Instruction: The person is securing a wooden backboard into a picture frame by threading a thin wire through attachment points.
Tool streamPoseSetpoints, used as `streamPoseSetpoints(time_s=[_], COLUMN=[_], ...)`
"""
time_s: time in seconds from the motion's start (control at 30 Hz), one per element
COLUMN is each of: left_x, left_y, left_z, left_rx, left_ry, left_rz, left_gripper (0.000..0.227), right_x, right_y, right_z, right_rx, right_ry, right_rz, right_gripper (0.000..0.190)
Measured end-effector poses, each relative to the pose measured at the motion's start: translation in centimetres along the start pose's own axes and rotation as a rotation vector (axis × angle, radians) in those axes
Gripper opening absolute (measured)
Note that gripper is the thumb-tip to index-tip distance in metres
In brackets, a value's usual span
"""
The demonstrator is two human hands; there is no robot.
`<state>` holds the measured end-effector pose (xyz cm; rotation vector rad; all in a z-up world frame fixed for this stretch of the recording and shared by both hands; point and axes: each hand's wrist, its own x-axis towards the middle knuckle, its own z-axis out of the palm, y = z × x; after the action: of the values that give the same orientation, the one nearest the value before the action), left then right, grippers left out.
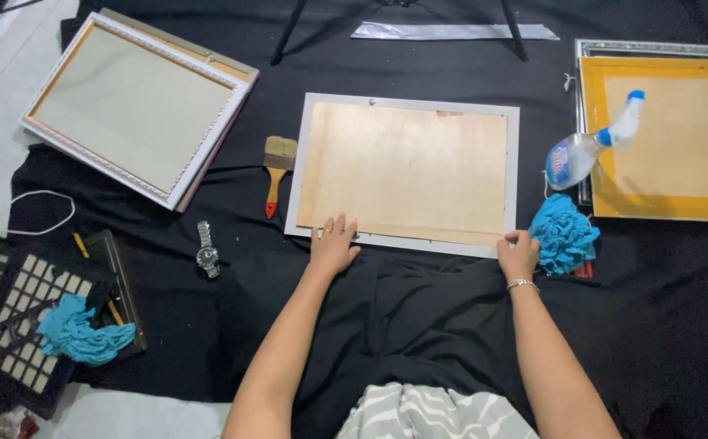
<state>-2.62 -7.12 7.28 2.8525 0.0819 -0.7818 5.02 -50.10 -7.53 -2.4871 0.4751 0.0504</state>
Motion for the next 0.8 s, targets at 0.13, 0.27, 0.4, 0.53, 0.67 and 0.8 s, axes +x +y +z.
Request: streamPoseSetpoints(time_s=[0.13, 0.27, 0.4, 0.53, 0.67, 0.8], left_x=[3.5, 4.6, 4.6, 6.3, 5.5, 4.0], left_y=[-4.7, -10.0, -13.0, -13.9, -11.9, -10.5], left_z=[1.3, 0.4, 2.4, 5.4, 3.9, 1.8], left_rx=[-0.287, -0.337, -0.490, -0.554, -0.637, -0.646], left_ry=[0.152, 0.439, 0.491, 0.324, 0.322, 0.359], left_rz=[-0.085, -0.230, -0.334, -0.450, -0.465, -0.436], left_gripper=[0.056, 0.045, 0.042, 0.043, 0.041, 0.036], right_x=[1.0, 0.2, -4.2, -6.3, -6.5, -5.9], right_y=[2.2, 1.2, -5.6, -8.9, -9.2, -8.6], right_z=[1.4, 0.9, -2.8, -2.6, -2.6, -2.3], right_rx=[-0.021, -0.030, -0.187, -0.306, -0.201, -0.196], right_ry=[0.012, 0.049, 0.274, 0.319, 0.198, 0.086], right_rz=[0.004, -0.022, -0.309, -0.513, -0.365, -0.251], right_gripper=[0.020, 0.022, 0.042, 0.059, 0.073, 0.078])
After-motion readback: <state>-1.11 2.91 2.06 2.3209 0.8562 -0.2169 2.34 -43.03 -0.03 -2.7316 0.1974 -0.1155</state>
